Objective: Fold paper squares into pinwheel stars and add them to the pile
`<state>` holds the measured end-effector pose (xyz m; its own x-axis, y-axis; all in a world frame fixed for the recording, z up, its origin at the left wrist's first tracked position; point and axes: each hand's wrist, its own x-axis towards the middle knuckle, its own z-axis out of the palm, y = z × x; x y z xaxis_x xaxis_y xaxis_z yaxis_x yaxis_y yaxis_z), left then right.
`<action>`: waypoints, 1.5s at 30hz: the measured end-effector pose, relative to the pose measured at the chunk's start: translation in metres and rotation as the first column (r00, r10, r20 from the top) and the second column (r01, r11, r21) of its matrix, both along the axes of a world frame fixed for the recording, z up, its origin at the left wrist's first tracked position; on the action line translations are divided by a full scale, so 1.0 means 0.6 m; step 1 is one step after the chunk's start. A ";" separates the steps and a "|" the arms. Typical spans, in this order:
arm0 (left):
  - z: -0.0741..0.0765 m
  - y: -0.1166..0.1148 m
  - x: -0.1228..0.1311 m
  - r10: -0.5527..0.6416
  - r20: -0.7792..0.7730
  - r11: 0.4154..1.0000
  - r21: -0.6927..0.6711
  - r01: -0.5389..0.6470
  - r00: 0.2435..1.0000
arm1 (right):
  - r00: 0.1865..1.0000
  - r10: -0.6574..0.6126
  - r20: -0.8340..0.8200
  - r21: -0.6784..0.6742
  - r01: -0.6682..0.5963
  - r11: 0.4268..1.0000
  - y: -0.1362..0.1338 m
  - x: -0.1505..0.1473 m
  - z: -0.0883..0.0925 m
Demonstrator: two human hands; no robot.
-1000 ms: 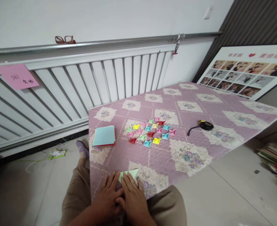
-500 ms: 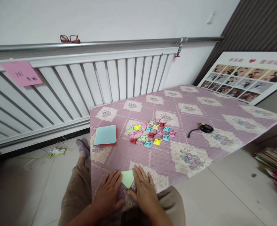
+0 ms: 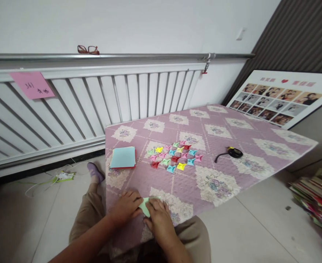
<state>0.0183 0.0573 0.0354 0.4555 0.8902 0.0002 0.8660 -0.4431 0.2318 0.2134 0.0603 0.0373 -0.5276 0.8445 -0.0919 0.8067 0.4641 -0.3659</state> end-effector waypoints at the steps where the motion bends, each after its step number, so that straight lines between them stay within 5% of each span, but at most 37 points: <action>1: 0.003 0.001 -0.001 -0.019 -0.006 1.000 0.010 0.019 1.000 | 1.000 -0.003 -0.009 0.026 0.004 1.000 -0.001 -0.002 -0.004; 9: 0.002 0.004 -0.005 -0.046 0.058 0.999 0.002 0.046 0.997 | 1.000 -0.008 -0.012 0.297 0.011 0.955 -0.012 -0.011 -0.022; 13: 0.003 0.009 -0.003 0.022 0.149 1.000 0.009 -0.024 0.989 | 0.999 -0.028 0.020 0.327 0.020 0.945 -0.010 -0.008 -0.010; 17: 0.030 0.018 0.001 0.040 0.279 0.998 0.031 -0.051 0.959 | 0.997 -0.051 -0.059 0.336 0.068 0.939 0.004 0.003 0.016; 19: 0.051 0.021 0.002 0.104 0.489 0.993 -0.001 -0.119 0.866 | 0.974 -0.087 -0.209 0.271 0.143 0.952 0.011 0.006 0.037; 23: 0.093 0.021 -0.002 0.371 0.770 0.926 -0.264 -0.270 0.519 | 0.786 -0.294 -0.543 -0.097 0.290 0.952 0.016 0.003 0.086; 25: 0.110 0.015 -0.003 0.462 0.791 0.885 -0.438 -0.157 0.401 | 0.676 -0.408 -0.614 -0.312 0.266 0.912 0.014 -0.002 0.105; 29: 0.123 -0.007 0.003 0.539 0.773 0.776 -0.610 0.160 0.334 | 0.584 -0.502 -0.638 -0.498 0.185 0.847 0.003 -0.013 0.121; 33: 0.118 -0.024 0.014 0.666 0.684 0.689 -0.717 0.106 0.298 | 0.601 -0.426 -0.676 -0.392 0.196 0.899 -0.008 -0.018 0.126; 38: 0.131 -0.028 0.022 0.722 0.673 0.668 -0.738 0.093 0.162 | 0.721 -0.145 -0.678 -0.092 0.113 0.989 -0.019 -0.012 0.138; 45: 0.164 -0.033 0.025 0.803 0.596 0.581 -0.783 0.221 -0.001 | 0.726 0.029 -0.687 0.021 -0.020 1.000 -0.026 -0.008 0.152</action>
